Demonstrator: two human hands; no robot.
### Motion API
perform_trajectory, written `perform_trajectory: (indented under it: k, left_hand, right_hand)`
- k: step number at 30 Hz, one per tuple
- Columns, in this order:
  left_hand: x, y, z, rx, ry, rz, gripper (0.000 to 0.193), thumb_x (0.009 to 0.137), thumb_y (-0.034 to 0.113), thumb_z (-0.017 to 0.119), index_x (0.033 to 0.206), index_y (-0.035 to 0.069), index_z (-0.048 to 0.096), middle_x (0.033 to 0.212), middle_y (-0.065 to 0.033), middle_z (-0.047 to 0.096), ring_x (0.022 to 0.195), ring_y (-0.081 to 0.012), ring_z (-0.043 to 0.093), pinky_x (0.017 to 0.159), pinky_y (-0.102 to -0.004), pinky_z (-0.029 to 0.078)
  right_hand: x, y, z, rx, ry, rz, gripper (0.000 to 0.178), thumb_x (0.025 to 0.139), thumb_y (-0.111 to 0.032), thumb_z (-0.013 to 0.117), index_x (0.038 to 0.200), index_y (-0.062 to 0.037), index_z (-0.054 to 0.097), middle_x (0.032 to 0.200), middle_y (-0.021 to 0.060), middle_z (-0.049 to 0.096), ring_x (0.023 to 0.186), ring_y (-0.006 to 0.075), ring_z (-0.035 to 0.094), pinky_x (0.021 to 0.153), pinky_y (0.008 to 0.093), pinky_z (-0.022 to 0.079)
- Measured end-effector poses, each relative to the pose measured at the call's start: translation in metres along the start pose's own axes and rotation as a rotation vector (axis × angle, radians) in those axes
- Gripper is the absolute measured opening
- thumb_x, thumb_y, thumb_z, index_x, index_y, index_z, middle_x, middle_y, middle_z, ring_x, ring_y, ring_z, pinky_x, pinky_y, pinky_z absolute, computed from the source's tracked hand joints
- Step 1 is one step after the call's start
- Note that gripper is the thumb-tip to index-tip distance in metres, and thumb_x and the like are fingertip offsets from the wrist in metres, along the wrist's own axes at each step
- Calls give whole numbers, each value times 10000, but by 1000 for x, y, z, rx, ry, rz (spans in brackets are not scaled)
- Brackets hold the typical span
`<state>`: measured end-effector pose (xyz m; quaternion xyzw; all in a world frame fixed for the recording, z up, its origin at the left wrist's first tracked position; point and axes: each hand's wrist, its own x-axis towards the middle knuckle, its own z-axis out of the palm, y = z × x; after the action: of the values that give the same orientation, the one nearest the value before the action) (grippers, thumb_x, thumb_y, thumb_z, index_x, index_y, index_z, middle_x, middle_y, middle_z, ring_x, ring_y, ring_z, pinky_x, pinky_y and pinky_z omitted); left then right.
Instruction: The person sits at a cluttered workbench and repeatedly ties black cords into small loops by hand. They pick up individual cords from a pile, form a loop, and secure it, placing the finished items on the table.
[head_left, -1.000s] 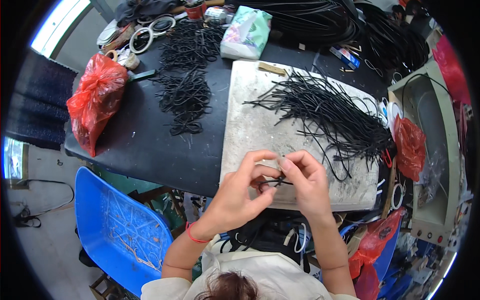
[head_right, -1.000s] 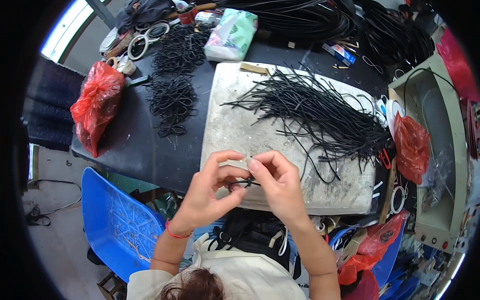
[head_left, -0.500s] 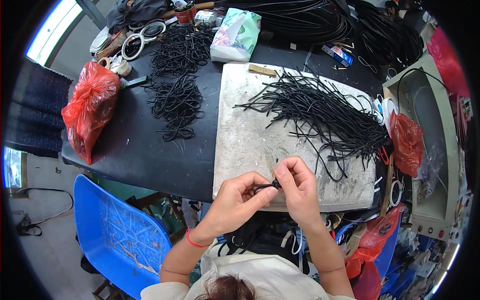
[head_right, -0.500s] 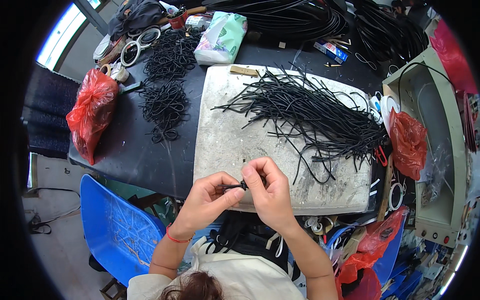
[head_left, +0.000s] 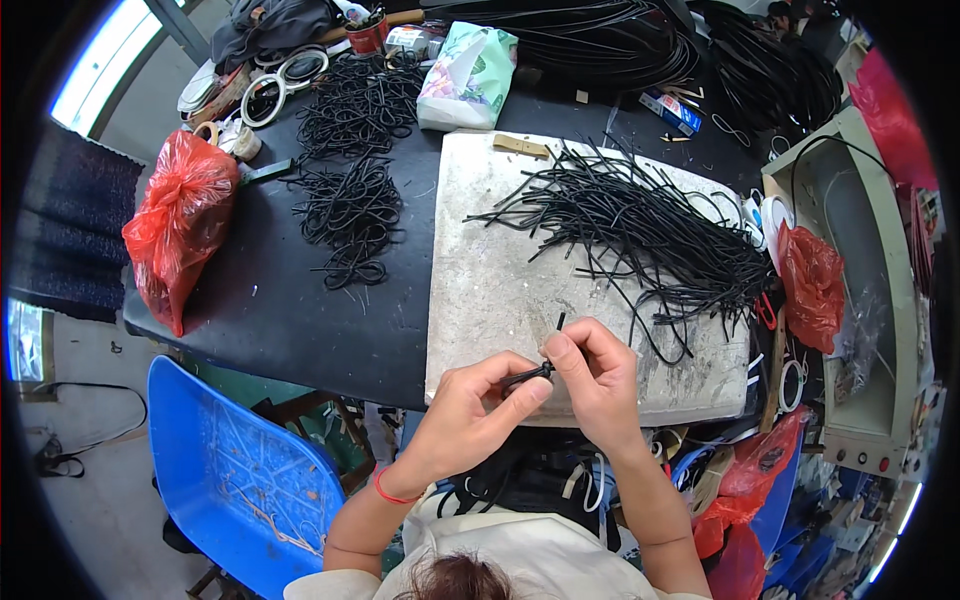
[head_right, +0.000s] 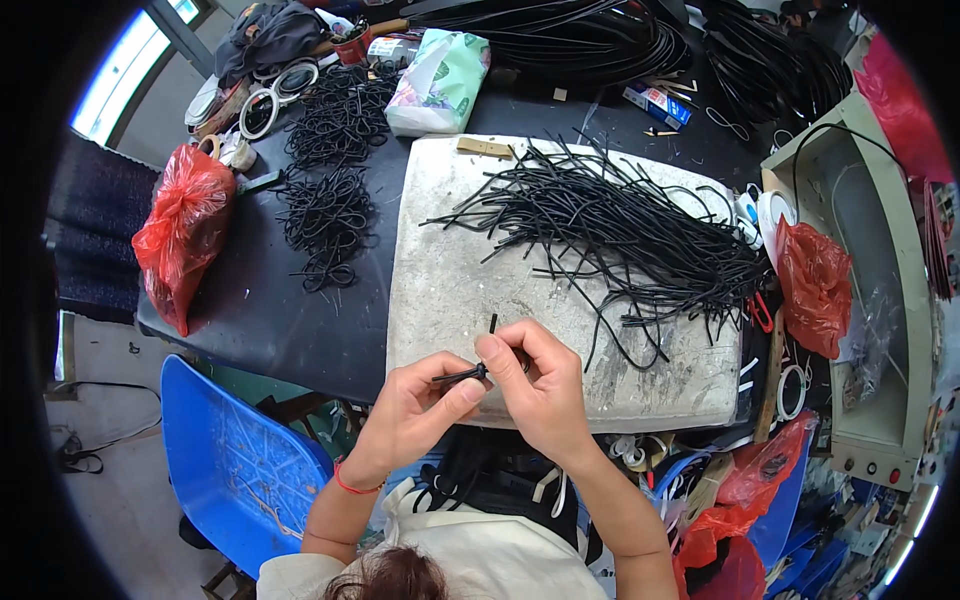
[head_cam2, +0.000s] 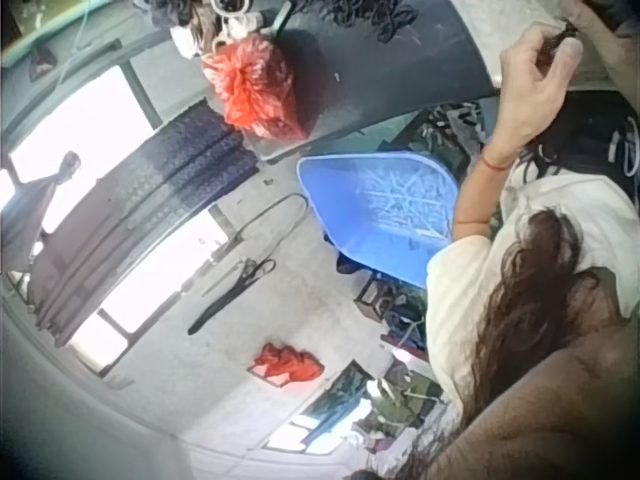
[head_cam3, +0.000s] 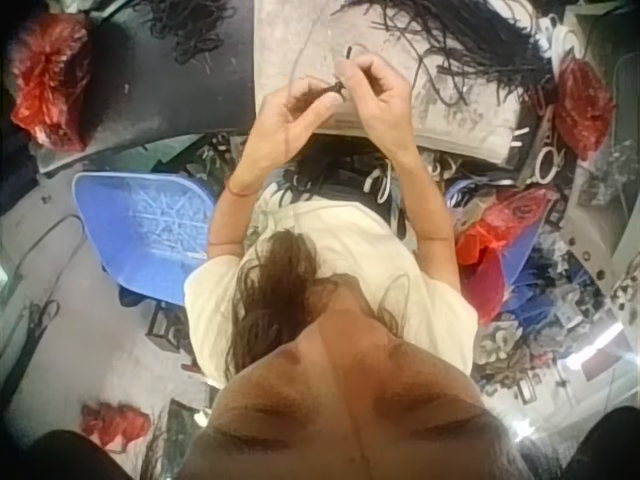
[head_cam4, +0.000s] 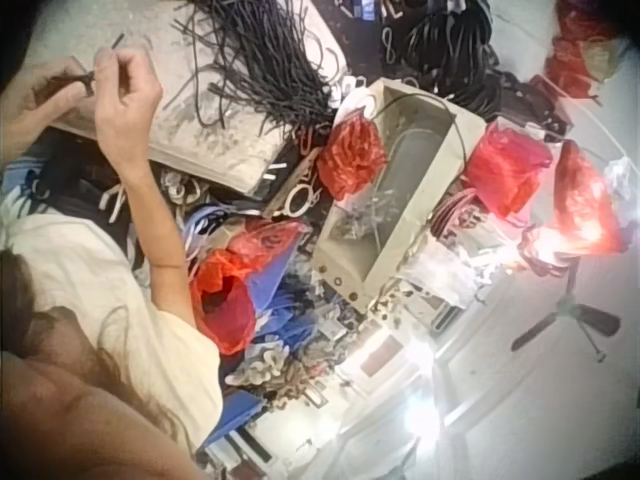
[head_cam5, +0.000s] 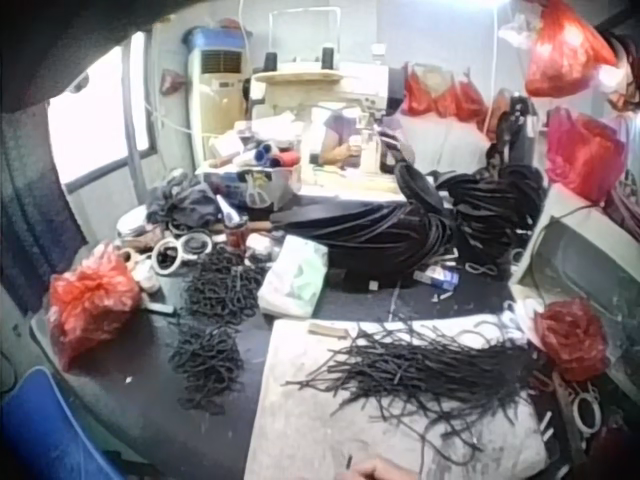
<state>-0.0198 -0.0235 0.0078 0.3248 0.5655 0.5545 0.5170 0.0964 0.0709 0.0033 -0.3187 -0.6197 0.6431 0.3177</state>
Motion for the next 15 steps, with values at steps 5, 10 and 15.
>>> perform_trajectory:
  k: [5, 10, 15]
  left_hand:
    - [0, -4, 10, 38, 49, 94, 132, 833, 80, 585, 906, -29, 588, 689, -53, 579, 575, -64, 496, 505, -215, 388]
    - [-4, -7, 24, 395, 167, 283, 119, 831, 54, 578, 904, -36, 604, 720, -94, 595, 556, -99, 509, 499, -229, 400]
    - [5, -4, 1, -85, 48, 61, 170, 886, 119, 535, 964, -20, 595, 718, 13, 556, 610, -30, 464, 532, -178, 387]
  right_hand:
    - [-2, 6, 3, -189, 138, -131, 229, 859, -103, 554, 664, -21, 467, 607, -34, 433, 565, 21, 355, 475, 211, 306]
    - [6, 4, 0, 0, 111, 137, 227, 862, -108, 550, 667, -25, 469, 640, -29, 465, 578, 27, 391, 507, 208, 363]
    - [8, -12, -8, 207, -36, 247, 130, 863, -119, 570, 805, -4, 561, 739, -8, 548, 669, 35, 464, 629, 194, 409]
